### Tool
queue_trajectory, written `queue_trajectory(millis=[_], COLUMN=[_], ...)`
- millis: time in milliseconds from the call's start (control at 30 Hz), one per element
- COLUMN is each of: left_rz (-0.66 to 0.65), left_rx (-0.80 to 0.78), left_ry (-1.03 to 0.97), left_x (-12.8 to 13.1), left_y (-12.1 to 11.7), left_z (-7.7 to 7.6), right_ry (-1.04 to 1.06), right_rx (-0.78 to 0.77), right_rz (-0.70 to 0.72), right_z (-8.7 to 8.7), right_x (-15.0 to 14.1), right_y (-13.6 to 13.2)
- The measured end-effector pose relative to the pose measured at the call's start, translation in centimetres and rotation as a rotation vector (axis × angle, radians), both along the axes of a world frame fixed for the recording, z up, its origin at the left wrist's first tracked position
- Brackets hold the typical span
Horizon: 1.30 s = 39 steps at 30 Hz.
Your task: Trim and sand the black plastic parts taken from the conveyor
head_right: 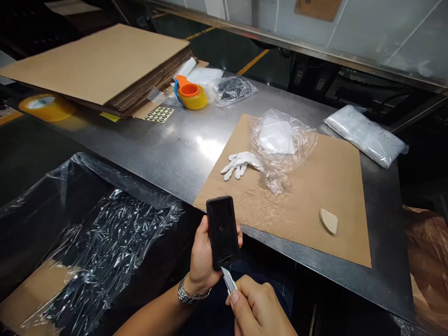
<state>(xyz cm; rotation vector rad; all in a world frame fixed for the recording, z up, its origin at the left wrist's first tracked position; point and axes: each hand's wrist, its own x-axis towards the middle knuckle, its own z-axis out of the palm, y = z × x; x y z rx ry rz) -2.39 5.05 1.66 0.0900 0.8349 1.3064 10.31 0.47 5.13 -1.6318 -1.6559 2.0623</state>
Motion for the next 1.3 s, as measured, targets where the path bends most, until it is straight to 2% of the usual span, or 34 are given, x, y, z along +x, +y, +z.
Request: queue_trajectory(millis=[333,533,1033,1300], left_rz=[-0.006,-0.004,0.054,0.105], left_rx=[0.033,0.036,0.061,0.085], left_ry=[0.130,0.179,0.229,0.192], left_x=[0.1,0.1,0.1,0.4], left_y=[-0.3,-0.4,-0.7,-0.6], left_z=[-0.3,-0.7,-0.9,-0.6], right_ry=[0.001,0.043,0.110,0.122], right_rx=[-0.024,-0.048,-0.081,-0.080], right_rz=[0.019,-0.001,-0.049,-0.061], right_z=[0.4,-0.1,-1.0,-1.2], right_x=[-0.1,0.1,-0.1,-0.2], right_y=[0.3,0.2,-0.2,-0.5])
